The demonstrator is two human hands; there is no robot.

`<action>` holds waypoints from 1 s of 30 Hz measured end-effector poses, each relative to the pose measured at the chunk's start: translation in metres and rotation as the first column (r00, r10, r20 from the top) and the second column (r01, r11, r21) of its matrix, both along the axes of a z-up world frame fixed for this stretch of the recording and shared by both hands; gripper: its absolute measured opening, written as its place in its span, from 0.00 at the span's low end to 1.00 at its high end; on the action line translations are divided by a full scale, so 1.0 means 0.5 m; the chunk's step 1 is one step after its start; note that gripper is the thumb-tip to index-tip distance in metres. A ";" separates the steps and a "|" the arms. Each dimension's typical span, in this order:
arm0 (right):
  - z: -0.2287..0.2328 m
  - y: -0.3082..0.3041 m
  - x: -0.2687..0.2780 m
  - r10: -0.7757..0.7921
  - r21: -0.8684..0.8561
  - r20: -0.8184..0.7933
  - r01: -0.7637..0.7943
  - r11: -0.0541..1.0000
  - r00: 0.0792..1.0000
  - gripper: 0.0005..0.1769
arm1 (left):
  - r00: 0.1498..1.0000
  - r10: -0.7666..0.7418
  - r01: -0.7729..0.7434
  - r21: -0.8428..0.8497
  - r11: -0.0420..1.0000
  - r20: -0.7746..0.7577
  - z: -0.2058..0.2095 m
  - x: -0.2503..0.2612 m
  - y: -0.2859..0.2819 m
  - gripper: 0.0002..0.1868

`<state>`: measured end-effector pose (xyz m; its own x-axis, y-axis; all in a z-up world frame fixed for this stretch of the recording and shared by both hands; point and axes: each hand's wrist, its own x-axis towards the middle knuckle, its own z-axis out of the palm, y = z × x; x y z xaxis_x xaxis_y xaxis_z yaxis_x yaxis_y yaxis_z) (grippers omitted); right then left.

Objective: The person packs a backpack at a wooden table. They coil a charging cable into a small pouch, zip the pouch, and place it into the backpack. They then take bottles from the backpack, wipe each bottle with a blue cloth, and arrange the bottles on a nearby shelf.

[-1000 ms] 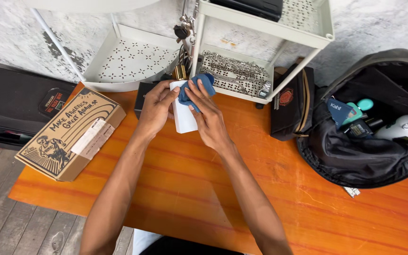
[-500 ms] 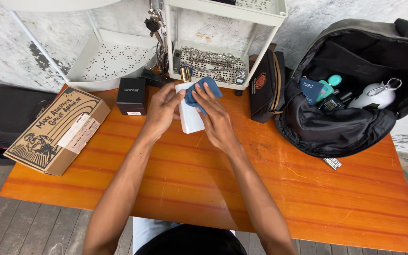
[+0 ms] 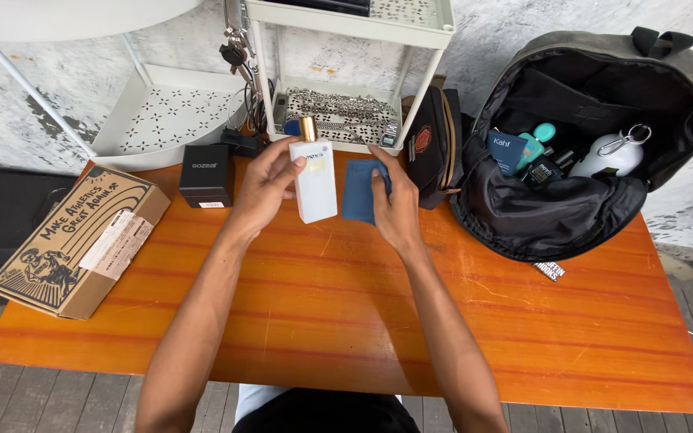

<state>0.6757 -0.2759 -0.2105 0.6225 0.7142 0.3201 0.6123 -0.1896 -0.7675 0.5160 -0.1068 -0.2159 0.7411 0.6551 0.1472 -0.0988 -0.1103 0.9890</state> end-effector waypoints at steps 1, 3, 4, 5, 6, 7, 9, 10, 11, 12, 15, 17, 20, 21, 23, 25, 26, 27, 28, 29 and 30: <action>0.015 0.007 -0.004 -0.006 -0.064 -0.060 0.002 0.998 0.998 0.24 | 0.999 -0.041 0.041 -0.012 0.999 0.020 -0.003 0.000 -0.002 0.24; 0.041 0.031 -0.007 0.155 -0.116 -0.090 -0.165 0.979 0.984 0.23 | 0.992 -0.111 0.113 -0.031 0.993 0.065 -0.002 -0.006 0.000 0.25; 0.048 0.041 -0.009 0.235 -0.140 -0.108 -0.249 0.958 0.966 0.23 | 0.990 -0.121 0.124 -0.034 0.992 0.073 -0.001 -0.014 0.004 0.25; 0.051 0.051 -0.013 0.302 -0.098 -0.058 -0.306 0.947 0.952 0.21 | 0.988 -0.131 0.135 -0.036 0.990 0.081 0.002 -0.023 0.008 0.25; 0.055 0.064 -0.015 0.366 -0.057 -0.002 -0.366 0.929 0.930 0.20 | 0.986 -0.140 0.144 -0.035 0.989 0.091 0.010 -0.030 0.015 0.25; 0.058 0.077 -0.017 0.426 -0.018 0.056 -0.426 0.905 0.903 0.19 | 0.990 -0.128 0.131 -0.036 0.991 0.061 0.018 -0.040 0.022 0.26; 0.061 0.106 -0.025 0.495 0.063 -0.071 -0.491 0.869 0.866 0.19 | 0.995 -0.102 0.102 -0.040 0.994 0.001 0.026 -0.067 0.037 0.27; 0.064 0.119 -0.032 0.529 0.106 -0.132 -0.519 0.848 0.838 0.19 | 0.997 -0.079 0.078 -0.052 0.996 -0.010 0.030 -0.075 0.042 0.27; 0.067 0.131 -0.039 0.518 0.082 -0.159 -0.512 0.855 0.840 0.19 | 0.998 -0.055 0.054 -0.064 0.996 -0.021 0.033 -0.082 0.048 0.28; 0.074 0.143 -0.046 0.506 0.056 -0.184 -0.505 0.861 0.843 0.20 | 0.999 -0.032 0.030 -0.076 0.997 -0.029 0.036 -0.090 0.057 0.28; 0.097 0.183 -0.074 0.494 0.005 -0.170 -0.500 0.866 0.853 0.20 | 0.993 -0.014 0.022 -0.067 0.998 0.113 0.042 -0.123 0.079 0.29; 0.109 0.218 -0.095 0.496 -0.015 -0.143 -0.503 0.864 0.856 0.21 | 0.985 -0.021 0.016 0.033 0.999 0.172 0.044 -0.154 0.100 0.30; 0.111 0.285 -0.133 0.545 0.033 -0.036 -0.544 0.838 0.838 0.23 | 0.979 0.072 -0.106 0.174 0.979 0.193 0.054 -0.198 0.142 0.30; 0.108 0.312 -0.147 0.578 0.089 0.063 -0.581 0.809 0.814 0.23 | 0.973 0.121 -0.163 0.217 0.962 0.195 0.057 -0.210 0.157 0.30; 0.103 0.368 -0.173 0.592 0.165 0.197 -0.622 0.766 0.781 0.23 | 0.947 0.254 -0.289 0.171 0.942 0.199 0.060 -0.232 0.187 0.26; 0.094 0.424 -0.200 0.577 0.207 0.257 -0.627 0.751 0.776 0.22 | 0.914 0.357 -0.389 0.162 0.907 0.192 0.056 -0.246 0.220 0.25; 0.091 0.451 -0.213 0.530 0.185 0.237 -0.574 0.798 0.814 0.20 | 0.897 0.401 -0.432 0.179 0.884 0.187 0.053 -0.248 0.241 0.24; 0.088 0.479 -0.226 0.481 0.160 0.219 -0.518 0.840 0.849 0.17 | 0.878 0.443 -0.474 0.196 0.858 0.183 0.049 -0.250 0.263 0.24; 0.084 0.503 -0.237 0.429 0.134 0.201 -0.458 0.879 0.881 0.15 | 0.868 0.466 -0.494 0.205 0.845 0.169 0.043 -0.252 0.287 0.24; 0.081 0.525 -0.243 0.400 0.046 0.154 -0.411 0.910 0.903 0.15 | 0.858 0.489 -0.513 0.214 0.831 0.156 0.037 -0.251 0.312 0.23; 0.080 0.548 -0.246 0.366 -0.040 0.112 -0.363 0.931 0.924 0.15 | 0.848 0.511 -0.531 0.228 0.816 0.143 0.031 -0.252 0.338 0.23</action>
